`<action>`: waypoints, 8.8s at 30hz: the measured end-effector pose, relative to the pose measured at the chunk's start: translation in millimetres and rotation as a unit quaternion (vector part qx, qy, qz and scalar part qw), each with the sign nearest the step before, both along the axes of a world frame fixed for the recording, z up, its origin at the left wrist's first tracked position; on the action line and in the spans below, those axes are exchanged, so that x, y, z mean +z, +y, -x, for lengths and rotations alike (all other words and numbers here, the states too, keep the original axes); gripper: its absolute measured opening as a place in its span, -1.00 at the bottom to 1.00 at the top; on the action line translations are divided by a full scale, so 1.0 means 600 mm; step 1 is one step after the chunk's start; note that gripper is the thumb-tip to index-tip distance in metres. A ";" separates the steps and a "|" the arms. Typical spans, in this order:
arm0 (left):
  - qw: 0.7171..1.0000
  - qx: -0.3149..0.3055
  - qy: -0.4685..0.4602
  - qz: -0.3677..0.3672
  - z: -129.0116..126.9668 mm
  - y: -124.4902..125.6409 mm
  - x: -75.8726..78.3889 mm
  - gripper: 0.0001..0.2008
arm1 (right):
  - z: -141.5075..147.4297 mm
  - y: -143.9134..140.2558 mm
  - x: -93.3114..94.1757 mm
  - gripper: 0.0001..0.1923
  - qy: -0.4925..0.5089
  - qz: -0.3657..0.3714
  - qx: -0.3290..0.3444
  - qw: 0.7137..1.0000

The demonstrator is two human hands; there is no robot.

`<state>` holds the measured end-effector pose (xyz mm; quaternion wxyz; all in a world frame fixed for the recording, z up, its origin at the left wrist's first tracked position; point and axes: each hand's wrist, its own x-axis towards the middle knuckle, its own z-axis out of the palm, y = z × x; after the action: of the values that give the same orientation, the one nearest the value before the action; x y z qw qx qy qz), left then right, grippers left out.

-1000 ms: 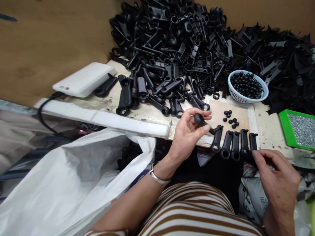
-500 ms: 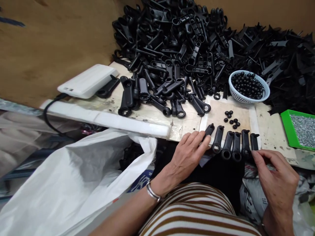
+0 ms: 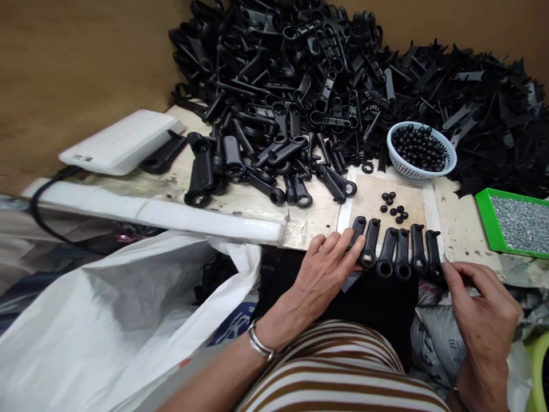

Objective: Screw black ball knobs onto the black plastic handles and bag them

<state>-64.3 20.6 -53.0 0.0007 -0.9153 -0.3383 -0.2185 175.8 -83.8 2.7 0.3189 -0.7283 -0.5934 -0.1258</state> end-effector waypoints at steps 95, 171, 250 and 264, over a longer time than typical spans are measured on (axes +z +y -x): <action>0.972 -0.220 -0.023 -0.078 -0.174 -0.026 0.061 -0.68 | -0.125 0.086 -0.022 -0.70 0.348 0.142 0.081 0.923; 0.974 -0.225 0.003 0.026 -0.189 -0.024 0.068 -0.73 | -0.097 0.140 0.048 -0.83 0.223 0.169 0.219 0.935; 0.973 -0.228 -0.013 0.018 -0.186 -0.023 0.061 -0.77 | -0.092 0.154 0.045 -0.82 -0.115 0.231 0.308 0.916; 0.971 -0.235 0.003 0.041 -0.182 -0.020 0.072 -0.75 | -0.077 0.156 0.058 -0.82 -0.149 0.293 0.301 0.895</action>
<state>44.7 8.9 -9.7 -0.0876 -0.9690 -0.1221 -0.1960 221.9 9.5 37.7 0.0217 -0.5483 -0.8346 0.0482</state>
